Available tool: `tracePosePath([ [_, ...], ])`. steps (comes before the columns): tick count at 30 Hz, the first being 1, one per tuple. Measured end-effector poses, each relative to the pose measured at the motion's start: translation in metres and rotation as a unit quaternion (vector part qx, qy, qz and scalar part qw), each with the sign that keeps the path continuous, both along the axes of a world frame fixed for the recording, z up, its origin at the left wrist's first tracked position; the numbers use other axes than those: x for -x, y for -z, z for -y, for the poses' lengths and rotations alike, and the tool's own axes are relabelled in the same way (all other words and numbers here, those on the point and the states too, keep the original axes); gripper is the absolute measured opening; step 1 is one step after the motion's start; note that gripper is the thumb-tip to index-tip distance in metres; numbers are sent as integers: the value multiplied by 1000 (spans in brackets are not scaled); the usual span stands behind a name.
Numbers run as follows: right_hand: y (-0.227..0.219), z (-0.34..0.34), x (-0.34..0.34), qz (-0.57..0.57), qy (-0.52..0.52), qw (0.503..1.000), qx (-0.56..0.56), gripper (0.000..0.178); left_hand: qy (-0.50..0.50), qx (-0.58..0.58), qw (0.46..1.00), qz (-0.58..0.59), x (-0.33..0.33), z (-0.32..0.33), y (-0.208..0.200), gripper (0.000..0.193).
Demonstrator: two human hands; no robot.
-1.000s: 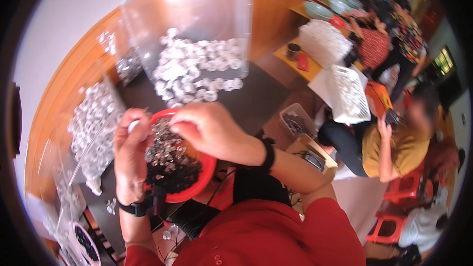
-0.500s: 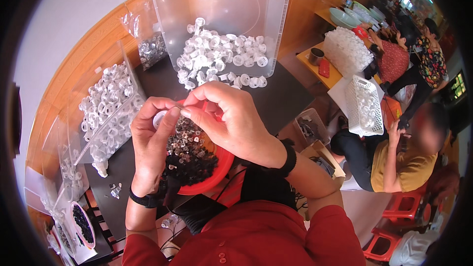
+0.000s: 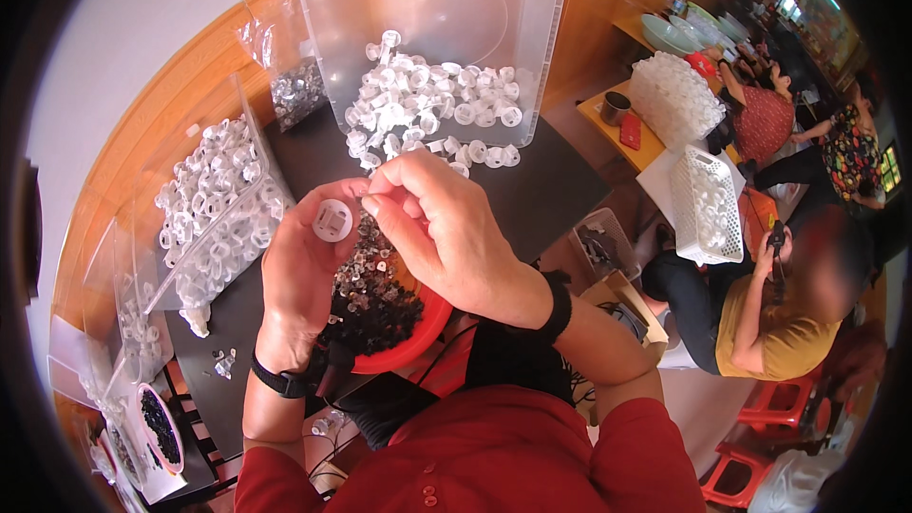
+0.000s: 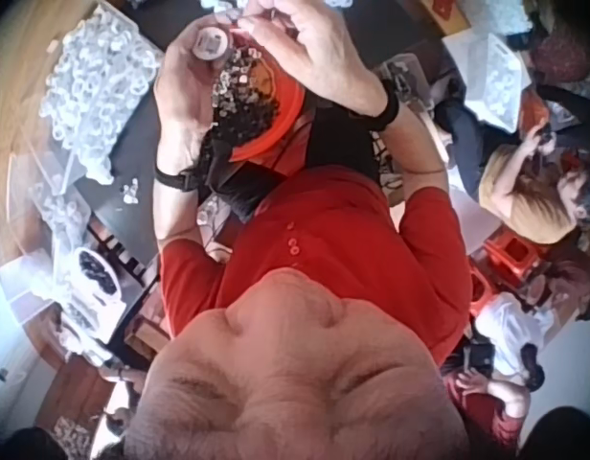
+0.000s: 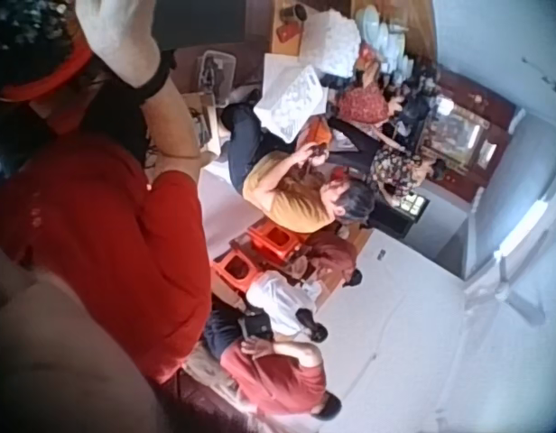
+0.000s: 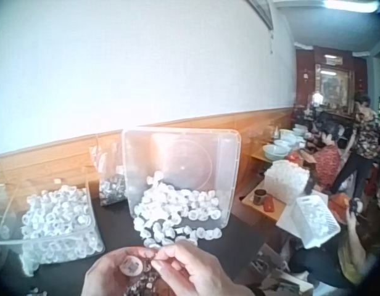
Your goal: The recorder is assembling small white plastic components with small metallic parts.
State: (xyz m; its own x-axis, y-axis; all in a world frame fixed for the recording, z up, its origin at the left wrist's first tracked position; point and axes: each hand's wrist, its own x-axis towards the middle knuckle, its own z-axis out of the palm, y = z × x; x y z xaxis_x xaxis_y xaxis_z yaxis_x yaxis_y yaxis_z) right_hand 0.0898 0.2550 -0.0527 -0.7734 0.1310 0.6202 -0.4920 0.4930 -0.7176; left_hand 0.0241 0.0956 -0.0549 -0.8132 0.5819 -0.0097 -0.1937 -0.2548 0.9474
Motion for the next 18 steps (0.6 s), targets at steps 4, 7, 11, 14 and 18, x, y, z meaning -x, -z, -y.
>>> tracePosePath([
  [4, -2, 8, -3, 22, -20, 1000, 8, 9, 93, -85, 988, 86, 7, 3, 4, 38],
  [7, -1, 10, -2, 19, -2, 1000, -15, 7, 82, -115, 983, 119, 3, -3, -1, 40],
  [11, 4, 6, 0, 9, 19, 995, -100, 8, 93, -128, 980, 122, 7, 0, 7, 40],
  [14, 4, 6, 1, -10, 35, 986, -160, 9, 98, -143, 977, 122, 8, 2, 8, 35],
  [18, 3, 4, 3, -41, 35, 973, -222, 18, 94, -160, 975, 124, 9, 1, 11, 26],
])
